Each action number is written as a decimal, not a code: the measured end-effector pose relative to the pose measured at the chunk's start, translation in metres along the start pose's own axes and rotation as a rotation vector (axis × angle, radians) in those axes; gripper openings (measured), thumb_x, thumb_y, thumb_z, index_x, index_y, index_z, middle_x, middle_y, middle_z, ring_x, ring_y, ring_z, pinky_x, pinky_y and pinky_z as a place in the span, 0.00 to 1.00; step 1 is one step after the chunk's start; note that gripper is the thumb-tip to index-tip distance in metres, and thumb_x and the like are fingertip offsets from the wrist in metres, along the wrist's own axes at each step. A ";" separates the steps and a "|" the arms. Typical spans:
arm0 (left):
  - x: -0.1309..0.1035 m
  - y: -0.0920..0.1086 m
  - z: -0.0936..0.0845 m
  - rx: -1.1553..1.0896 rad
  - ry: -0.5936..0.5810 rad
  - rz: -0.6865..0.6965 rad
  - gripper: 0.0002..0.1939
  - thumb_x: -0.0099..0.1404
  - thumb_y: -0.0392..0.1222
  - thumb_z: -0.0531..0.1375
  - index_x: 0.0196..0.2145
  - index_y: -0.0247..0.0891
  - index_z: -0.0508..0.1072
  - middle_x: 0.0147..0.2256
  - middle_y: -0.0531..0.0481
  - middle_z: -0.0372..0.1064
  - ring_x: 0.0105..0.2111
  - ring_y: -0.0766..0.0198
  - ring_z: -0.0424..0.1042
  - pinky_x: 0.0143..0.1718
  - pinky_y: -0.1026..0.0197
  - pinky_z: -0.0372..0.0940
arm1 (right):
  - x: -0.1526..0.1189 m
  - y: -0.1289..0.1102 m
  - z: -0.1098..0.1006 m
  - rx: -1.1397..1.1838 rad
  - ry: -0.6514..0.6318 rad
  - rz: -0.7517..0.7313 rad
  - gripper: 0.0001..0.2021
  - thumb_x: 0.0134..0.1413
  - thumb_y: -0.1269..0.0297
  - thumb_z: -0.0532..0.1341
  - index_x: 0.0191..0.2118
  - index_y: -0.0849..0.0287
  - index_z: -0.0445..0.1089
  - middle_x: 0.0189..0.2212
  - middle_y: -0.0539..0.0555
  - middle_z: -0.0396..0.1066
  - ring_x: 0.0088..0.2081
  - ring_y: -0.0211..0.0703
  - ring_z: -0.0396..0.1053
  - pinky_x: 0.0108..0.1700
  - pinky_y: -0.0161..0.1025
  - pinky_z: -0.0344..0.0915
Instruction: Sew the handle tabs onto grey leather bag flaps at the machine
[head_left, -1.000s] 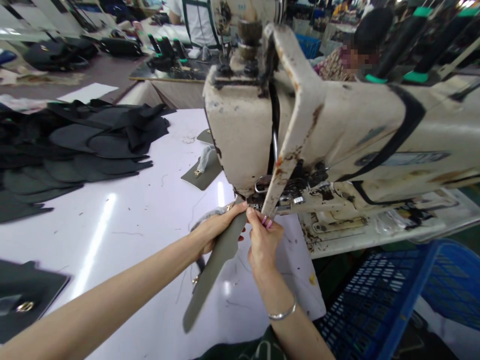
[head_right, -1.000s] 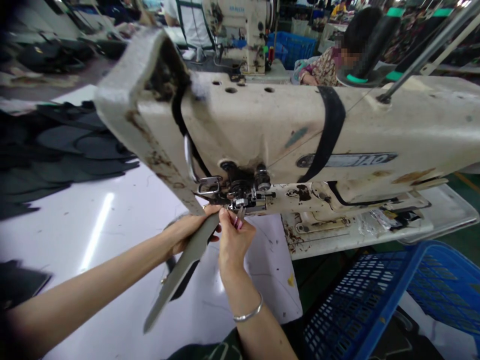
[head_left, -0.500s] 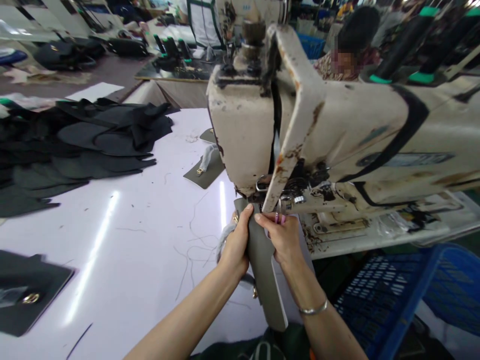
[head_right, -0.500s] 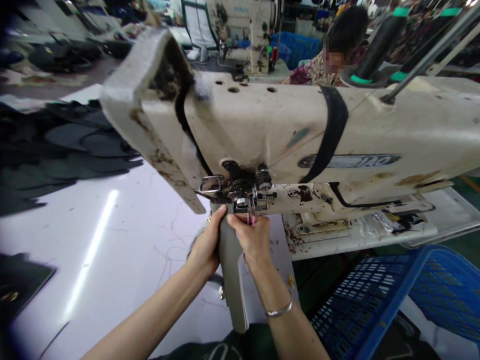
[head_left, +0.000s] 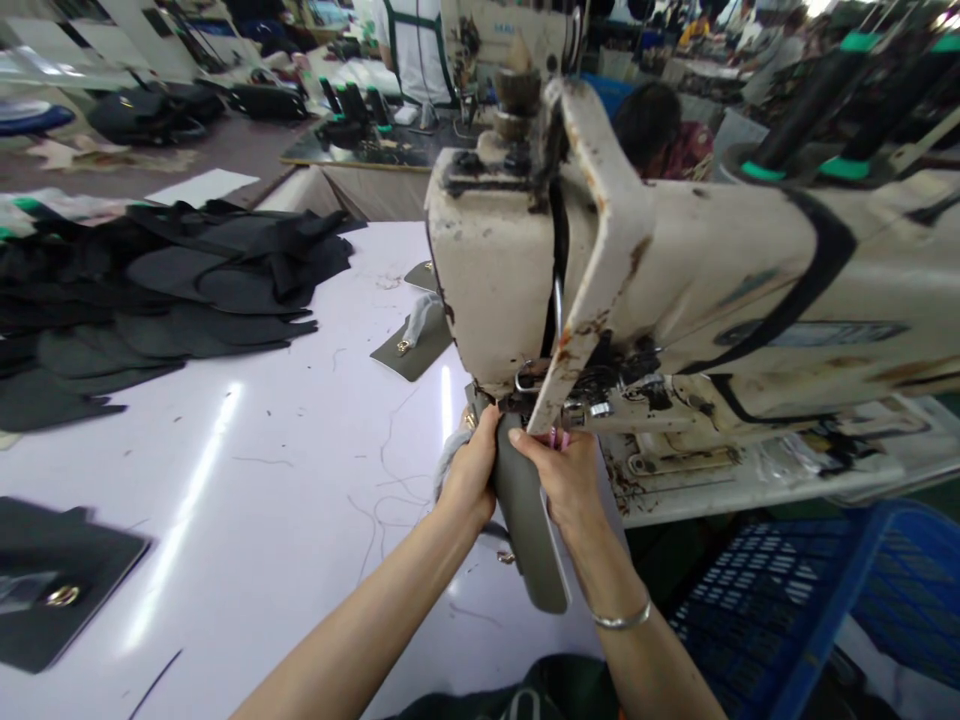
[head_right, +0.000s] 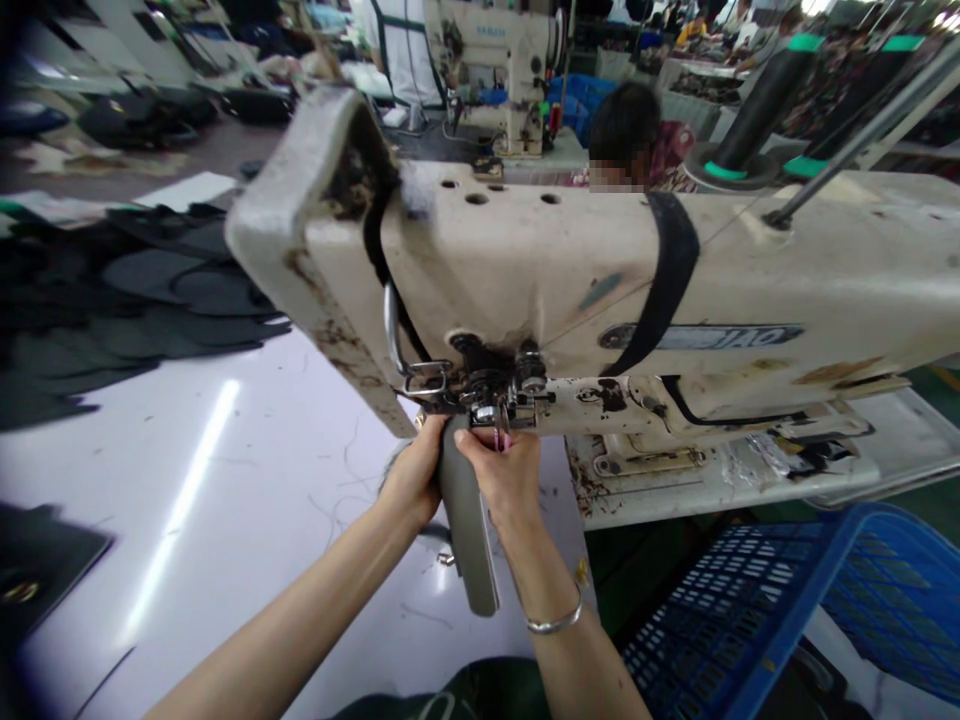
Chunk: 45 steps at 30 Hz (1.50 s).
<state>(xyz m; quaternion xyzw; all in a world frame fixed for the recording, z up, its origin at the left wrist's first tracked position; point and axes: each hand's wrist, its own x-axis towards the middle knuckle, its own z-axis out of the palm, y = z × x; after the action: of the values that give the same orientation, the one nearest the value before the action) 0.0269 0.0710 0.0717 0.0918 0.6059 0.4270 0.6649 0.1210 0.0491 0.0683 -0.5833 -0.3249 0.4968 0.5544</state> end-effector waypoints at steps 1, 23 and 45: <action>-0.001 -0.001 -0.001 0.011 -0.019 0.012 0.18 0.59 0.55 0.67 0.40 0.38 0.80 0.36 0.46 0.81 0.36 0.55 0.80 0.34 0.60 0.75 | -0.001 0.000 0.000 -0.002 0.000 0.002 0.06 0.42 0.63 0.71 0.25 0.60 0.79 0.25 0.52 0.78 0.29 0.44 0.72 0.33 0.38 0.67; -0.017 -0.052 -0.061 0.148 -0.412 0.285 0.36 0.56 0.61 0.69 0.57 0.38 0.73 0.52 0.38 0.76 0.44 0.49 0.79 0.40 0.58 0.75 | -0.008 0.001 -0.003 -0.084 -0.034 -0.044 0.11 0.50 0.57 0.69 0.26 0.60 0.81 0.23 0.51 0.77 0.26 0.42 0.71 0.29 0.35 0.63; 0.005 -0.050 -0.068 0.236 -0.250 0.217 0.29 0.55 0.57 0.72 0.43 0.29 0.77 0.31 0.40 0.79 0.25 0.57 0.78 0.26 0.61 0.74 | -0.023 0.020 -0.051 -0.215 -0.129 -0.028 0.14 0.52 0.55 0.71 0.42 0.56 0.84 0.34 0.54 0.82 0.34 0.50 0.78 0.37 0.40 0.73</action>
<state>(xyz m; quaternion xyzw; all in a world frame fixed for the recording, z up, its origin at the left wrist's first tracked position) -0.0111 0.0168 0.0194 0.2863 0.5512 0.4073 0.6696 0.1590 0.0073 0.0487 -0.6017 -0.4192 0.4880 0.4735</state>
